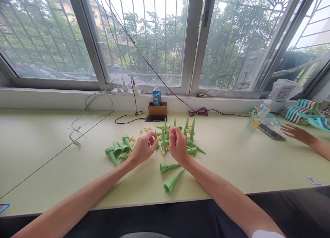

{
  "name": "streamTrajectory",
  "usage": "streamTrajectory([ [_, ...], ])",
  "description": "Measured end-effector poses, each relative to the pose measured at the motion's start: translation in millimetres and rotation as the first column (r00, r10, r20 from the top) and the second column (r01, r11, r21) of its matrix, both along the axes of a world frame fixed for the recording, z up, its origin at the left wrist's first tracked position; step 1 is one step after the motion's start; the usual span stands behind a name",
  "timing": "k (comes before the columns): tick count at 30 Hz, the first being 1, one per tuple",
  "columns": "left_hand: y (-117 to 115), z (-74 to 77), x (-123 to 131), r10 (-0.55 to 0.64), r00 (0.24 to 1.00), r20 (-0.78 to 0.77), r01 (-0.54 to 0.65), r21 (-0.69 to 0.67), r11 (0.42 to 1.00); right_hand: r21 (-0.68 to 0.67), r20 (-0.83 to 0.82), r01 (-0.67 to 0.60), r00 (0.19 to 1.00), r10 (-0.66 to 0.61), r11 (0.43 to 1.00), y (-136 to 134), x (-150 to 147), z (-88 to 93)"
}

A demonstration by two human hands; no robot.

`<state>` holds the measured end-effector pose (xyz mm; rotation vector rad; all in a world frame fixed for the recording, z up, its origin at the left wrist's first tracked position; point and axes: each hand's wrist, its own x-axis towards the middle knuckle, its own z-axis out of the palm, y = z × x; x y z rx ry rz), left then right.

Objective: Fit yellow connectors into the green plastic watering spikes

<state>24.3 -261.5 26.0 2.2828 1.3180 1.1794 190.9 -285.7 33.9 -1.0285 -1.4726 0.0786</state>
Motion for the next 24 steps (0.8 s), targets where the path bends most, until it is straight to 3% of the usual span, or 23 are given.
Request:
streamTrajectory([
  [4,1,-5.8,2,-0.051,0.999,-0.003,0.051,-0.067,0.996,-0.001,0.001,-0.003,1.000,0.003,1.000,0,0,-1.2],
  [15,0,-5.2,2,-0.058,0.998,-0.002,0.058,-0.030,0.998,-0.013,0.013,0.015,1.000,-0.014,1.000,2,0,-0.8],
  [24,-1,-1.6,4,-0.027,1.000,0.015,0.026,0.018,0.999,0.019,0.187,0.027,0.982,-0.030,0.999,17,7,-4.9],
])
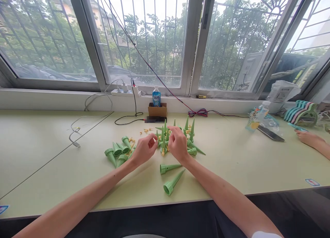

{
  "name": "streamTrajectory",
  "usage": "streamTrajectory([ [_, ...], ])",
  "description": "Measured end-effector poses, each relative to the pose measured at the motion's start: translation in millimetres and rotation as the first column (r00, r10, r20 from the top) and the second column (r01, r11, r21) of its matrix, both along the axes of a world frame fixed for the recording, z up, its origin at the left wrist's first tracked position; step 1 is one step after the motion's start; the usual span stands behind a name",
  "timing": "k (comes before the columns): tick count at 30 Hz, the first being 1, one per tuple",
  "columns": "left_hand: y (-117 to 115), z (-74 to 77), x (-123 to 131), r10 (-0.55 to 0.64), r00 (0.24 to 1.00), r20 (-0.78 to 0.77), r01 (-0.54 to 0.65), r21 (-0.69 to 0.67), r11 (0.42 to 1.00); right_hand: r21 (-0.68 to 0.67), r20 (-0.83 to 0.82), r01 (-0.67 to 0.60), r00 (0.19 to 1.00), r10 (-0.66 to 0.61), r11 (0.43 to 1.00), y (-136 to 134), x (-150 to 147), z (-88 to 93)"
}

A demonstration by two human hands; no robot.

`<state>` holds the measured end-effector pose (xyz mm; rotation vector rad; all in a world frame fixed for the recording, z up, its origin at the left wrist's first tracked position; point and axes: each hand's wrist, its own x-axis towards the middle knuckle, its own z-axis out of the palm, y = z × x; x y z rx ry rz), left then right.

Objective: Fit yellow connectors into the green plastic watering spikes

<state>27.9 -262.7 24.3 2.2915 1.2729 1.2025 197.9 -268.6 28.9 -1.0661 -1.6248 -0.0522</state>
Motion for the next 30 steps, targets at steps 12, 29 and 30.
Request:
streamTrajectory([
  [12,-2.7,1.4,-1.6,0.003,1.000,-0.009,-0.003,-0.030,1.000,0.021,-0.004,0.023,1.000,-0.023,0.999,0.9,0.8,-1.4],
  [29,-1.2,-1.1,0.1,0.003,1.000,0.003,-0.003,0.001,1.000,0.016,-0.070,-0.005,0.998,0.007,1.000,-3.1,-1.9,-1.3],
  [30,-1.5,-0.9,0.3,0.003,1.000,0.006,-0.003,0.005,1.000,0.017,-0.085,0.000,0.996,0.001,1.000,-3.7,-2.1,-1.1],
])
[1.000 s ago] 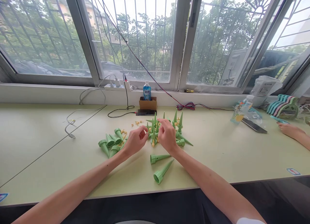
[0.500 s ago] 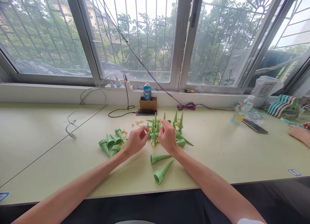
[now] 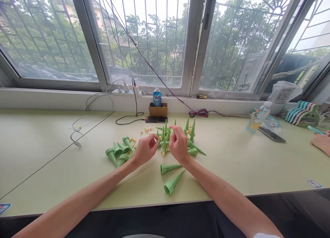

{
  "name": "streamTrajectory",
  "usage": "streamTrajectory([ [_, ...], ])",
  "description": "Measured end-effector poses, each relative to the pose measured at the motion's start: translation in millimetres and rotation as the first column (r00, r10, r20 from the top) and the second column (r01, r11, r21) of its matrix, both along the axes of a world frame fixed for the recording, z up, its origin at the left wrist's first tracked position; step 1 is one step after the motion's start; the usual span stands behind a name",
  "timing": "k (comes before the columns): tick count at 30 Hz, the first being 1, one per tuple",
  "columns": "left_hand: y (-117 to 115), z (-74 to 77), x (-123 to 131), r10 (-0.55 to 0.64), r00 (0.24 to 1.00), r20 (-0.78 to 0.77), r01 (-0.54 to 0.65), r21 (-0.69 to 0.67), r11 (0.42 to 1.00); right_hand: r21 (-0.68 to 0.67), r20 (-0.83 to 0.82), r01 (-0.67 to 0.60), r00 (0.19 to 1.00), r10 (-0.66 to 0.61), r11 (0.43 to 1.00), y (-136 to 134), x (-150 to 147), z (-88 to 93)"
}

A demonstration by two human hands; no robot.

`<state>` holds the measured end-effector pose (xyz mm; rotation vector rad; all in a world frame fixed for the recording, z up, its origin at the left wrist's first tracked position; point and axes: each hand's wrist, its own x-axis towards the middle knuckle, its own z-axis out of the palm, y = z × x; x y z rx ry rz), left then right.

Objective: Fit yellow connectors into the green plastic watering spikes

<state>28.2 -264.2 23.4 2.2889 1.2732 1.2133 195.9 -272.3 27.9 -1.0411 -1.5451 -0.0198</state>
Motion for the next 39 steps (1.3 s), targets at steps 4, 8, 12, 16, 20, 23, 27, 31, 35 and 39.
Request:
streamTrajectory([
  [4,-1,2.0,0,0.004,1.000,0.022,-0.004,0.012,1.000,-0.008,-0.036,0.000,0.999,0.000,1.000,-1,-1,-0.1],
  [8,0,5.4,-4,0.040,0.998,0.048,-0.044,0.098,0.994,0.033,-0.031,0.009,0.999,-0.008,0.999,-3,-1,1.2],
  [12,3,13.1,-9,0.098,0.995,0.029,-0.102,0.226,0.969,0.112,0.005,0.014,1.000,-0.015,0.994,-5,-1,2.6],
  [16,3,19.4,-21,0.116,0.993,-0.018,-0.106,0.270,0.957,0.140,0.044,-0.014,0.999,0.008,0.990,-3,1,2.1],
  [20,18,19.3,-43,0.132,0.964,-0.231,-0.092,0.179,0.980,0.160,0.046,-0.042,0.998,0.035,0.986,-3,2,2.7],
  [23,44,22.4,-52,0.076,0.933,-0.351,-0.054,0.070,0.996,0.172,0.045,-0.052,0.998,0.045,0.984,-6,4,3.5],
  [27,87,29.0,-42,-0.066,0.885,-0.462,0.051,-0.046,0.998,0.177,0.089,-0.067,0.995,0.052,0.982,-10,6,2.3],
  [31,116,26.0,-27,-0.159,0.839,-0.520,0.107,-0.130,0.986,0.180,0.113,-0.083,0.992,0.063,0.980,-8,9,-2.1],
  [35,122,20.1,-30,-0.192,0.813,-0.550,0.118,-0.167,0.979,0.185,0.135,-0.084,0.989,0.060,0.979,-2,11,-7.1],
  [39,112,26.2,-44,-0.180,0.812,-0.555,0.111,-0.155,0.982,0.225,0.148,-0.082,0.988,0.049,0.971,2,13,-9.5],
])
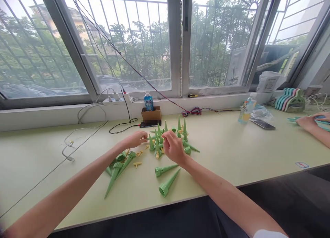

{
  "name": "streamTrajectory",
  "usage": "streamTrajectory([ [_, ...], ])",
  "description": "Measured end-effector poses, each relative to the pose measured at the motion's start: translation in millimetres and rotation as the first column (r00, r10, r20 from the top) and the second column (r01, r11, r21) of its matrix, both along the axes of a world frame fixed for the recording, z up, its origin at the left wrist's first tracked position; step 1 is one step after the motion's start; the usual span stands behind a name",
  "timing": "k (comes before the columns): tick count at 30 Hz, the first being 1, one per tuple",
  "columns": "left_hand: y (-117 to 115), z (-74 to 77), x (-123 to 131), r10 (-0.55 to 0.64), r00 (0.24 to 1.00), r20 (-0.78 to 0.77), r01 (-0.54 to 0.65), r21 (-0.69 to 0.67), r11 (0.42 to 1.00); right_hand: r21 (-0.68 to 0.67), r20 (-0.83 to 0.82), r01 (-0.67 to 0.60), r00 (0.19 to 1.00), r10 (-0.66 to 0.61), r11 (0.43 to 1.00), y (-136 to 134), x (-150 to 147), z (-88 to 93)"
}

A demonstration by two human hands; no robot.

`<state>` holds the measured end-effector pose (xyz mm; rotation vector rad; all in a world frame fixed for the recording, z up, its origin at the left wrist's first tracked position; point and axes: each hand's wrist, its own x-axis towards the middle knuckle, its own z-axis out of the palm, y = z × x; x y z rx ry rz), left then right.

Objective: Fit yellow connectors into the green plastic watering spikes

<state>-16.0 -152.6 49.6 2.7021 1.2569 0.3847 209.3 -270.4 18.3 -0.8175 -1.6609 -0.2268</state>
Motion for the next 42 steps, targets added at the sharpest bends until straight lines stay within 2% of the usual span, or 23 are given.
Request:
streamTrajectory([
  [5,-17,17.4,-21,0.032,0.997,0.065,-0.036,0.066,0.997,-0.001,0.018,0.006,1.000,-0.006,1.000,-2,-1,-0.3],
  [9,-31,26.4,-35,0.067,0.972,0.223,-0.105,0.161,0.981,-0.009,0.026,-0.004,1.000,0.004,1.000,-4,-3,-1.3],
  [13,-41,24.9,-36,0.109,0.938,0.330,-0.172,0.168,0.971,-0.013,0.023,-0.025,0.999,0.025,1.000,-5,-4,-2.0],
  [16,-40,19.8,-25,0.133,0.932,0.337,-0.196,0.161,0.967,-0.017,0.010,-0.027,1.000,0.027,0.999,-5,-4,-1.1],
  [20,-30,16.0,-6,0.129,0.939,0.319,-0.169,0.103,0.980,0.000,-0.013,-0.007,1.000,0.007,1.000,-6,-2,2.2],
  [27,-15,18.6,16,0.121,0.958,0.259,-0.119,-0.021,0.993,0.031,-0.071,0.066,0.995,-0.064,0.997,-4,6,12.3],
  [37,-8,17.2,22,0.139,0.952,0.273,-0.110,-0.119,0.987,0.018,-0.243,0.177,0.956,-0.167,0.984,4,27,21.8],
  [42,-11,19.7,19,0.147,0.915,0.374,-0.061,-0.233,0.971,0.013,-0.280,0.215,0.938,-0.203,0.977,8,36,23.1],
])
